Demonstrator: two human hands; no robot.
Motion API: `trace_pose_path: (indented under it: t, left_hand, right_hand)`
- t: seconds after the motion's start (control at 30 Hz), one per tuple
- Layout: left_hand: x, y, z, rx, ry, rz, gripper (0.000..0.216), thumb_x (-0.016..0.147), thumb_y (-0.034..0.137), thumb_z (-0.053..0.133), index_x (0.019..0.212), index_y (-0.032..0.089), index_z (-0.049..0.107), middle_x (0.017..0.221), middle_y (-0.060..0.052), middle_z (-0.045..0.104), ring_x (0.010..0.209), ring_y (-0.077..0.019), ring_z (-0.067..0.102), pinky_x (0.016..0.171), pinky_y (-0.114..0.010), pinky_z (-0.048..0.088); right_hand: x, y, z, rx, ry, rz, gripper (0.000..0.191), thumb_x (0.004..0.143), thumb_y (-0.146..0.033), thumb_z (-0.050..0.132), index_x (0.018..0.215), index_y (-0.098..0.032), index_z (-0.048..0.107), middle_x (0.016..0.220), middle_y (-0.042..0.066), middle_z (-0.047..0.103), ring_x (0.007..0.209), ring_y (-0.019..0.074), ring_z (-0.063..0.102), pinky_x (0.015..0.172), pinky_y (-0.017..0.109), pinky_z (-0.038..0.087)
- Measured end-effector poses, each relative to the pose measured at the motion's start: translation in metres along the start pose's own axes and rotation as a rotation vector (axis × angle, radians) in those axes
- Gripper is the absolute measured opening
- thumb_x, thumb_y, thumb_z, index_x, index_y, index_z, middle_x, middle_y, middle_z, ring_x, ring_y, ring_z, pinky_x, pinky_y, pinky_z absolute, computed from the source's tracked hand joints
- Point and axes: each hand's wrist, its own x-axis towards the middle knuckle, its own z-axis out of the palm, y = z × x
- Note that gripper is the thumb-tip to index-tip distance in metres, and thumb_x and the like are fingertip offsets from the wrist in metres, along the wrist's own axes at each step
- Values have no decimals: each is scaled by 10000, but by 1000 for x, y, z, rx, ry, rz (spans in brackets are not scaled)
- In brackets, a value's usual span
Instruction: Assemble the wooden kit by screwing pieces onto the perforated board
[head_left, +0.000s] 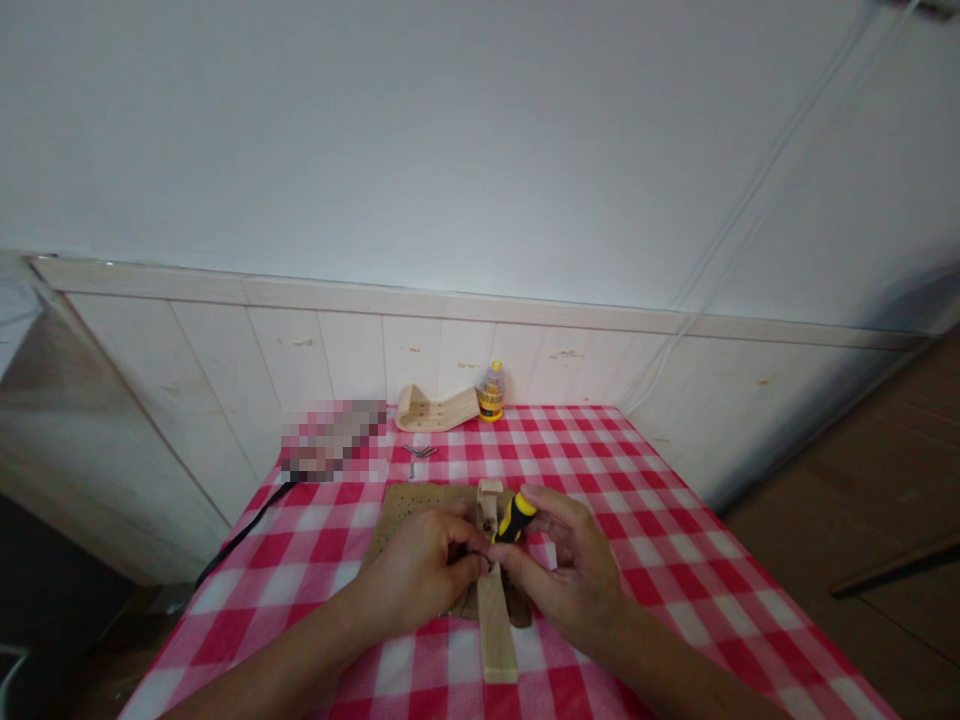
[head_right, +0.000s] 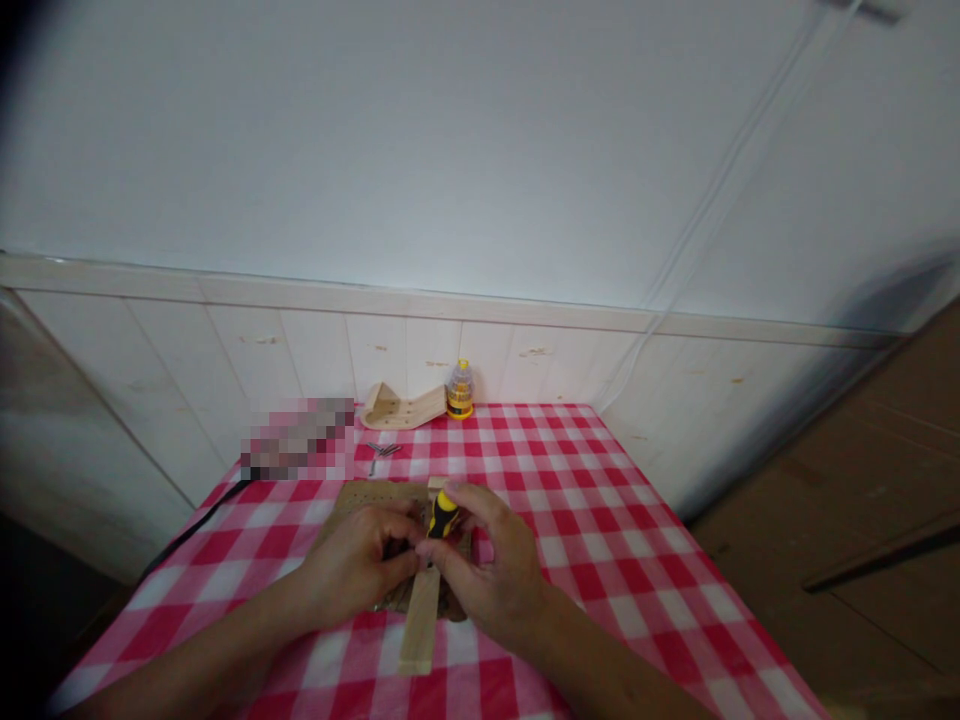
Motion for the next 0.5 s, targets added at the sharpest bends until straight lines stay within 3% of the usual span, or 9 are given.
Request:
trace_pose_path:
  t: [0.2, 0.5]
  left_hand:
    - [0, -1, 1, -11, 11, 0, 173, 818, 108, 627, 791, 186, 778, 875, -27, 713, 854, -183, 675, 748, -262, 479]
    - [0, -1, 0, -10, 11, 12, 198, 806, 83, 612, 801, 190, 778, 851, -15, 691, 777, -154, 651, 676, -239, 453]
  right_hand:
    - [-1, -5, -6, 26, -117, 29, 592, 917, -90, 611, 1455, -273, 445, 1237, 140, 698, 1120, 280, 718, 874, 430, 653]
    - [-2, 2, -4, 10, -40, 20, 605, 870, -77, 670, 1407, -293, 494, 1167, 99, 699, 958, 228, 755, 791, 349, 666]
